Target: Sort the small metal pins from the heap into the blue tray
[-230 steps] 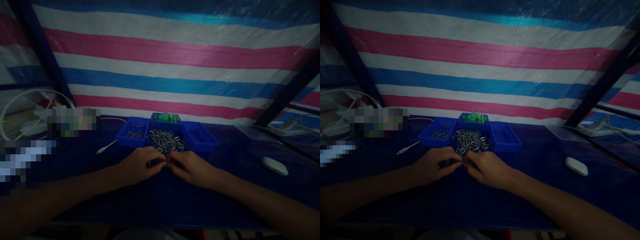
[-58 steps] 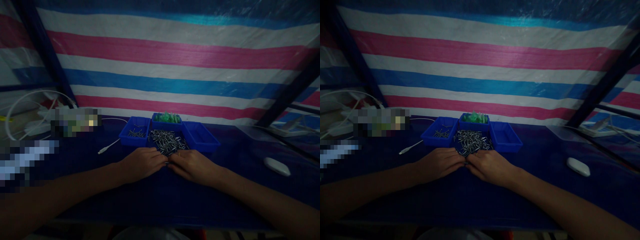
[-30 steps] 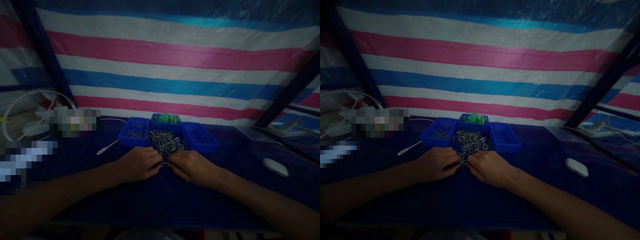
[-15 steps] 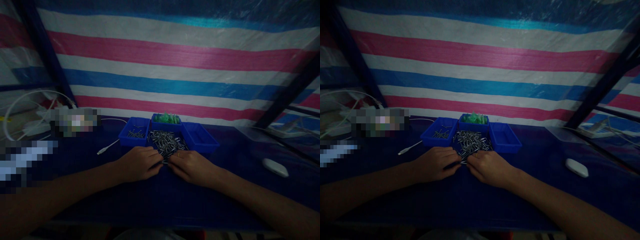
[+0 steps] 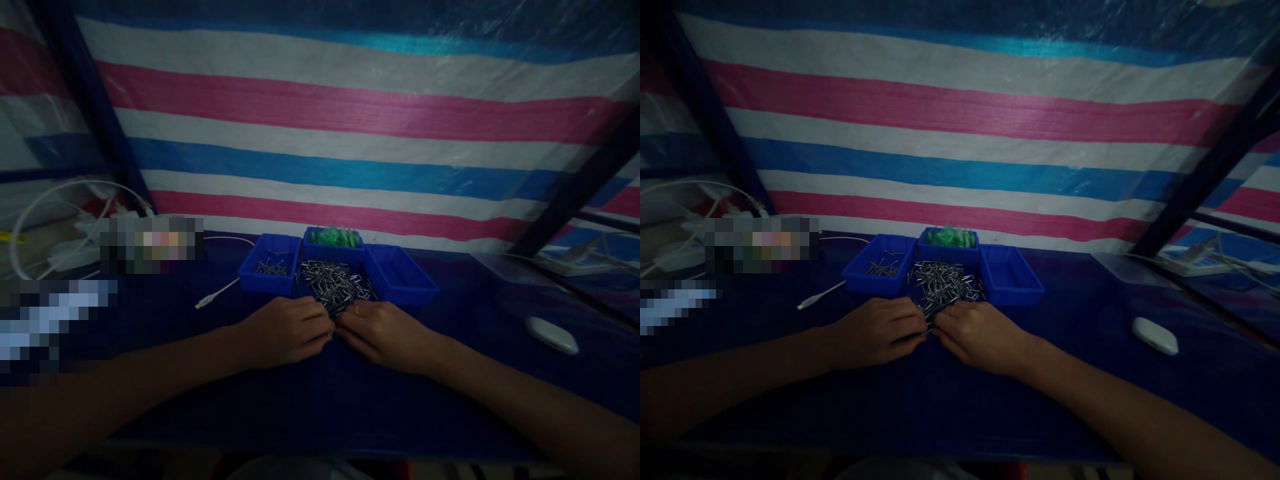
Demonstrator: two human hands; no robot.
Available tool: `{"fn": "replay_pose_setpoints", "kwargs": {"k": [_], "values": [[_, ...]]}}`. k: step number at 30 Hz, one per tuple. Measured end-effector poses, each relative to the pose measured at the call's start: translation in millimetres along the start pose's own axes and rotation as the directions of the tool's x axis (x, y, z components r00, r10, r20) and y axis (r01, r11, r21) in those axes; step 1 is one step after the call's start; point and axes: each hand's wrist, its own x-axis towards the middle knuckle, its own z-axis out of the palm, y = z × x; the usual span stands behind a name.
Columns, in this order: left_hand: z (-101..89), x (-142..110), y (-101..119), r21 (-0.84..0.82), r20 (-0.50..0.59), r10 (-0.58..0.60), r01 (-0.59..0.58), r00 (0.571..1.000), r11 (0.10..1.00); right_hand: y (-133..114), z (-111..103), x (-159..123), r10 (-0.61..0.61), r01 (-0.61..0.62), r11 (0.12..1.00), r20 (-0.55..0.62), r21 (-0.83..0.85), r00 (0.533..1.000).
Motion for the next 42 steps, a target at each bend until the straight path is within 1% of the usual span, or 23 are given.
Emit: {"fn": "replay_pose_setpoints", "kwargs": {"k": [4, 6, 9, 12, 15, 17, 23, 26, 31, 36, 42], "values": [[0.9, 0.6, 0.3, -0.051, -0.064, 0.017, -0.020, 0.998, 0.999, -0.3, -0.4, 0.6, -0.015, 0.015, 1.000, 0.014, -0.011, 1.000], [0.2, -0.3, 1.4, -0.085, -0.085, 0.008, -0.015, 0.996, 0.996, -1.1, -0.8, 0.4, -0.009, 0.010, 1.000, 0.019, -0.014, 1.000], [-1.7, -1.8, 3.2, -0.106, -0.062, -0.044, 0.037, 0.997, 0.994, -2.2, -1.7, -0.1, 0.005, -0.005, 1.000, 0.012, -0.018, 1.000], [-3.4, -1.4, 3.2, -0.069, -0.036, -0.102, 0.099, 0.994, 0.993, -2.5, -2.5, -0.7, 0.015, -0.015, 1.000, -0.006, -0.020, 1.000], [-3.3, 0.4, 0.7, -0.028, -0.010, -0.132, 0.131, 0.991, 0.991, -2.4, -2.5, -1.2, 0.033, -0.033, 0.999, -0.023, -0.007, 0.999], [-2.2, 0.9, -1.3, -0.018, 0.001, -0.120, 0.120, 0.993, 0.993, -2.3, -2.0, -1.4, 0.045, -0.045, 0.999, -0.031, -0.002, 0.998], [0.0, -0.6, -2.8, 0.029, 0.005, -0.027, 0.027, 1.000, 0.999, -1.7, 0.3, -1.7, 0.052, -0.054, 0.997, -0.048, -0.046, 0.998], [-0.6, -0.6, -2.6, 0.037, 0.004, -0.023, 0.023, 1.000, 0.999, -0.8, 0.0, -1.9, 0.066, -0.068, 0.997, -0.059, -0.039, 0.996], [0.4, -0.3, -3.1, 0.034, 0.012, -0.005, 0.005, 1.000, 0.999, 0.2, 0.8, -1.8, 0.023, -0.024, 0.999, -0.025, -0.038, 0.999], [3.2, -0.9, -3.9, 0.025, 0.009, 0.004, -0.004, 1.000, 1.000, 0.5, 1.8, -2.0, 0.023, -0.025, 0.999, -0.037, -0.036, 0.999], [2.2, -0.5, -3.0, 0.028, 0.018, 0.000, -0.001, 1.000, 1.000, 0.5, 1.8, -1.5, 0.014, -0.016, 0.998, -0.022, -0.056, 1.000]]}}
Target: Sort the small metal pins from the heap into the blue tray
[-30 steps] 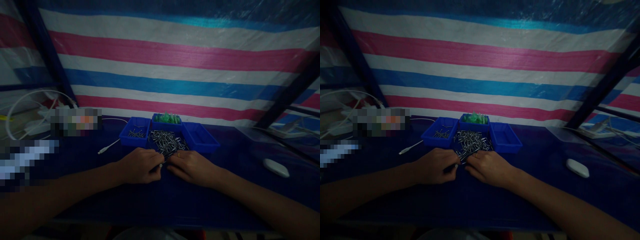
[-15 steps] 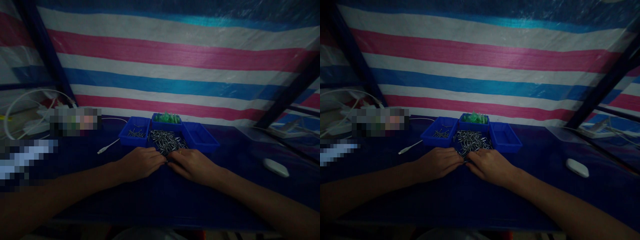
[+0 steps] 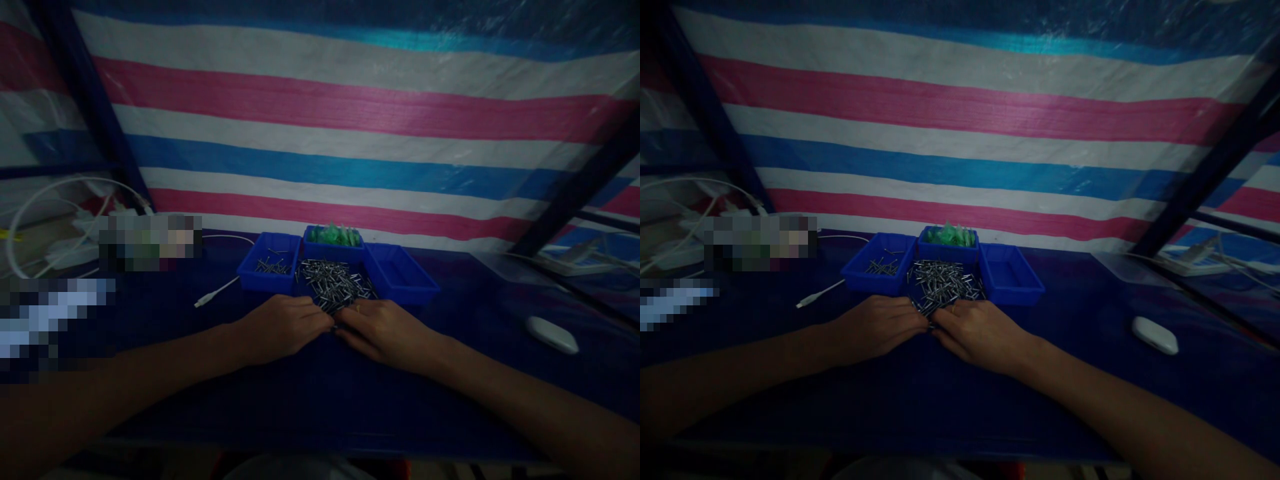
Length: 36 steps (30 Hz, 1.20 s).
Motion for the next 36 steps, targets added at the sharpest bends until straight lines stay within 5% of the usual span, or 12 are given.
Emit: {"fn": "replay_pose_setpoints", "kwargs": {"k": [8, 36], "values": [[-7.0, 2.6, 2.3, -0.035, 0.017, -0.163, 0.163, 0.987, 0.986, -1.7, -1.4, 0.2, 0.023, -0.023, 1.000, -0.037, 0.019, 0.999], [-1.9, 5.1, 0.6, -0.075, 0.058, -0.076, 0.080, 0.995, 0.994, -2.4, -4.7, -1.8, -0.013, 0.016, 0.999, -0.056, 0.040, 0.998]]}}
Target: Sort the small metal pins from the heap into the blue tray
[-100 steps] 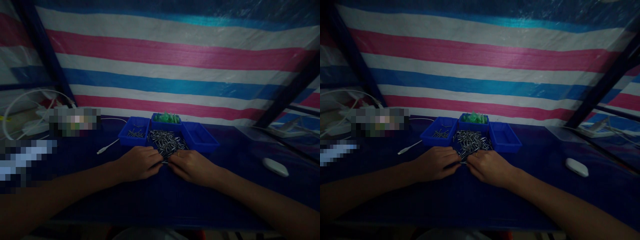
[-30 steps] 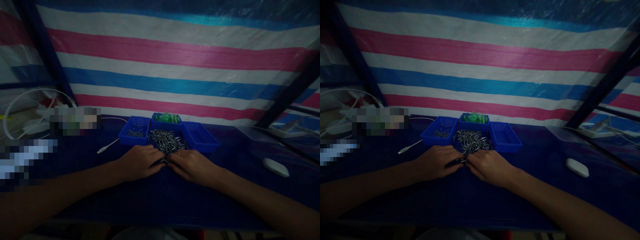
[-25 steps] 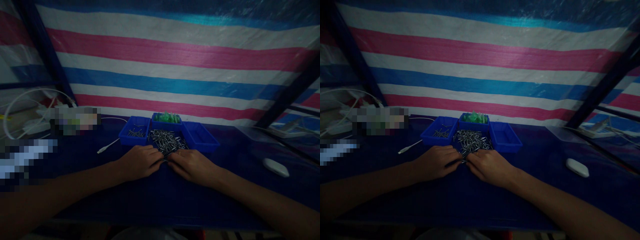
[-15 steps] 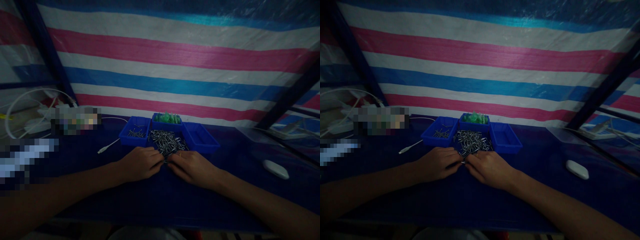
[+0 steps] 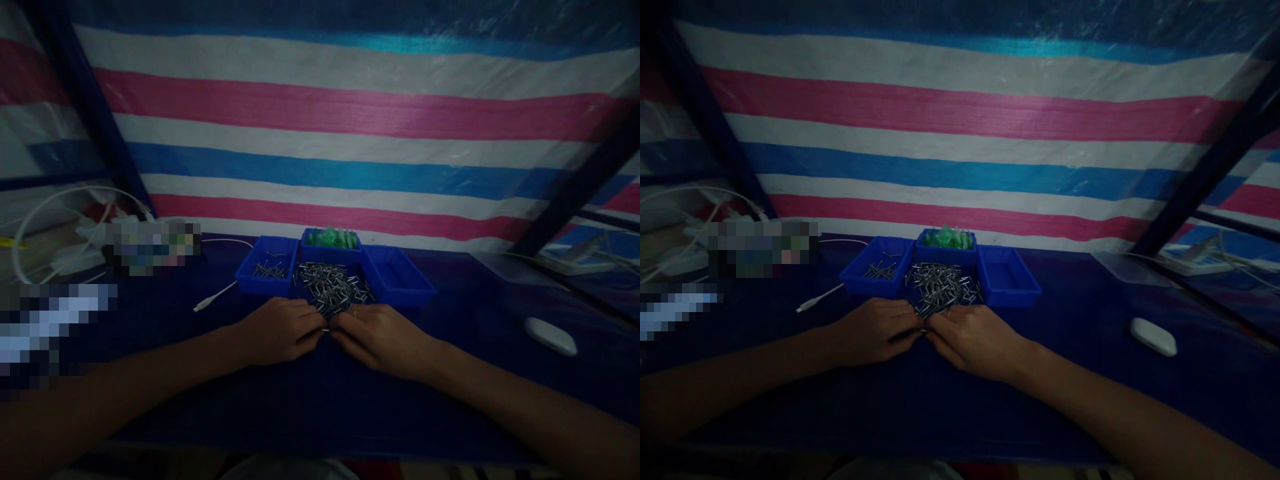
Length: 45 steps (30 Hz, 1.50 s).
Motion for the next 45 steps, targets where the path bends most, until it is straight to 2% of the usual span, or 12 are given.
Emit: {"fn": "replay_pose_setpoints", "kwargs": {"k": [6, 14, 23, 33, 45], "values": [[0.9, -0.2, -2.4, 0.045, -0.005, 0.024, -0.024, 1.000, 0.999, 0.7, 0.4, 1.9, 0.013, -0.014, 1.000, 0.033, 0.014, 0.999], [0.7, -1.7, -4.0, 0.022, 0.013, 0.035, -0.035, 0.999, 0.999, 2.3, -1.4, 6.2, 0.040, -0.041, 0.999, 0.054, 0.015, 0.998], [-0.7, -0.6, -3.2, 0.022, 0.003, -0.040, 0.040, 0.999, 0.999, 1.8, 1.1, 4.2, 0.031, -0.030, 0.999, 0.076, -0.013, 0.997], [-1.8, 0.3, -1.5, 0.015, 0.015, -0.057, 0.056, 0.998, 0.998, 1.3, 1.2, 2.7, 0.025, -0.024, 0.999, 0.053, -0.023, 0.998], [-0.7, 0.7, -0.4, 0.048, 0.030, -0.016, 0.015, 0.999, 0.999, -0.9, 0.3, 1.8, 0.029, -0.028, 0.999, 0.050, -0.032, 0.998]]}}
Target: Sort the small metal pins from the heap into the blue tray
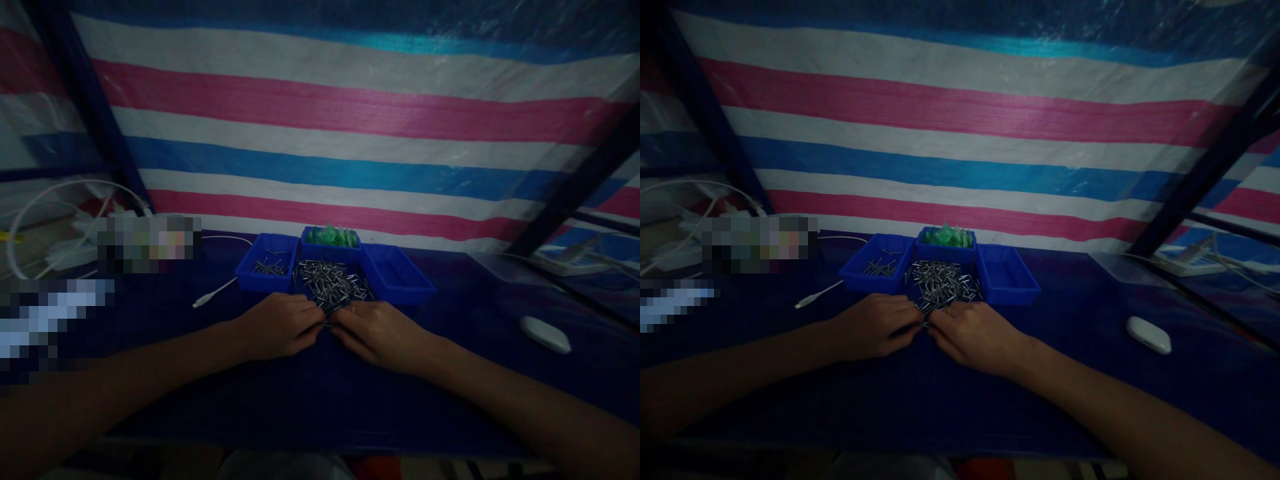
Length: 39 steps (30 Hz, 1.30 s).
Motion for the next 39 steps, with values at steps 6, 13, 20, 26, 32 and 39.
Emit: {"fn": "replay_pose_setpoints", "kwargs": {"k": [6, 13, 20, 26, 32, 39], "values": [[0.0, 0, 0, -0.006, 0.003, -0.002, 0.002, 1.000, 1.000, 1, 1, -1, -0.005, 0.005, 1.000, -0.005, 0.013, 1.000], [0.5, 1, 0, -0.242, -0.026, -0.153, 0.143, 0.988, 0.960, 1, -1, 0, 0.085, -0.086, 0.990, 0.016, 0.113, 0.996], [-0.6, 4, 0, -0.597, 0.064, -0.264, 0.248, 0.962, 0.762, 0, -8, 2, 0.178, -0.156, 0.790, 0.021, 0.593, 0.984], [-2.6, 5, 0, -0.686, 0.074, -0.295, 0.263, 0.953, 0.678, 1, -8, 1, 0.184, -0.148, 0.709, 0.022, 0.689, 0.983], [-20.2, 4, -7, -0.492, -0.075, -0.369, 0.287, 0.926, 0.822, 6, -7, 1, 0.223, -0.172, 0.800, -0.018, 0.575, 0.975], [-56.0, -10, -59, 0.273, -0.126, -0.616, 0.624, 0.778, 0.732, 8, 2, 1, 0.170, -0.172, 0.969, 0.025, 0.177, 0.985]]}}
